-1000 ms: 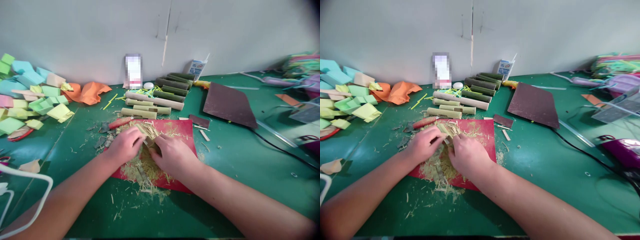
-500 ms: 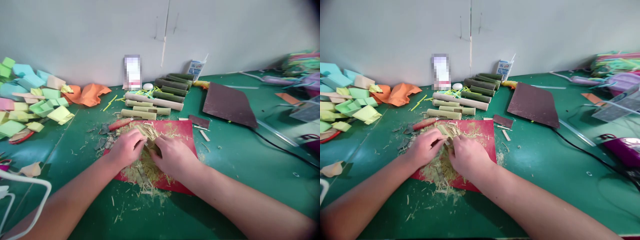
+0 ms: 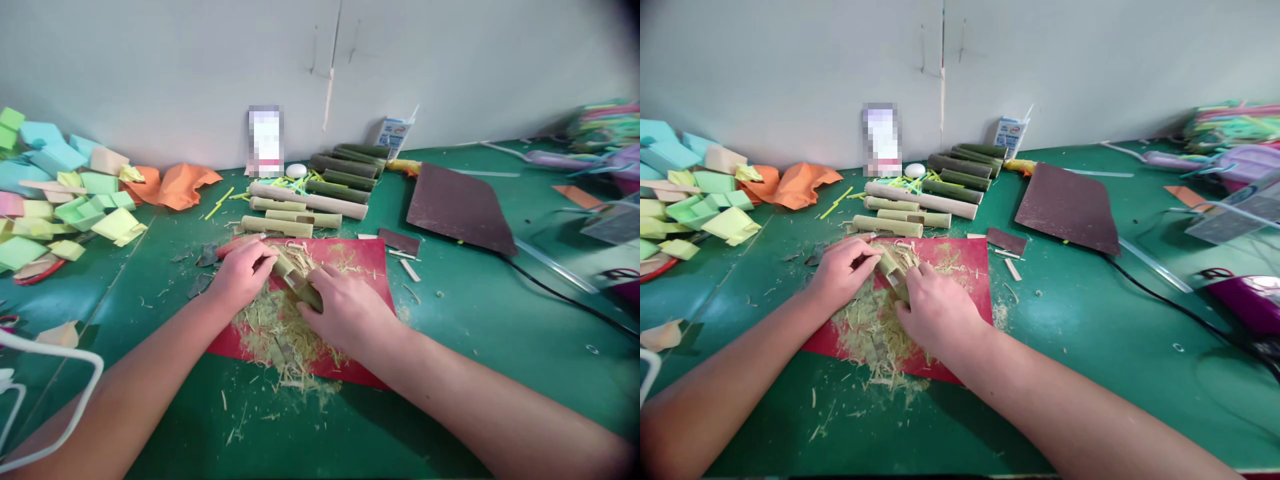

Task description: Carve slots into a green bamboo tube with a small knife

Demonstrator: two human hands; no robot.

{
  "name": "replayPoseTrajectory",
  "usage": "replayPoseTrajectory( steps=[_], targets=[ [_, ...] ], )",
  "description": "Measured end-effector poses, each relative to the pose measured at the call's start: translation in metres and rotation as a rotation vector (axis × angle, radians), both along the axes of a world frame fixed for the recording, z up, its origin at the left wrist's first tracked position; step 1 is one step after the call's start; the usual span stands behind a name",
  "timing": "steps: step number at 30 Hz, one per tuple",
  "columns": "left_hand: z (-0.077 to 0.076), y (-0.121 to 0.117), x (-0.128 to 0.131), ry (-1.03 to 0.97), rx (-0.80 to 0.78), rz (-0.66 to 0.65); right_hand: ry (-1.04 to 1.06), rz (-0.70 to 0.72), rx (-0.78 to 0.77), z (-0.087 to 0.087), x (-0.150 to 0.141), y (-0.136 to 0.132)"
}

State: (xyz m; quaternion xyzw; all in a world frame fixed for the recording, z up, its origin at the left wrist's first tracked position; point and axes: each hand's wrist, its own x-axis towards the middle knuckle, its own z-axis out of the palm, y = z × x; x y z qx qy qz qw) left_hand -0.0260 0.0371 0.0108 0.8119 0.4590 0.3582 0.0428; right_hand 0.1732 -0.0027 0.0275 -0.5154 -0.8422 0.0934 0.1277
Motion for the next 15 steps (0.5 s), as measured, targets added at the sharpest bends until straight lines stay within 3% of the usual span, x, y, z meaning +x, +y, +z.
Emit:
replayPoseTrajectory(
  steps=[3,8,13,15],
  targets=[
    [0.001,0.0,-0.002,-0.013,0.014,0.052,0.006,-0.016,-0.024,0.0,0.0,-0.001],
    [0.001,-0.012,0.01,0.033,-0.04,-0.099,0.011,-0.016,-0.017,0.0,0.001,-0.002],
    [0.001,-0.012,0.011,0.019,0.013,-0.031,0.011,-0.03,-0.016,0.0,0.0,-0.002],
    [0.002,-0.012,0.01,0.038,-0.032,-0.086,0.016,-0.023,-0.01,0.0,0.0,-0.002]
  ],
)
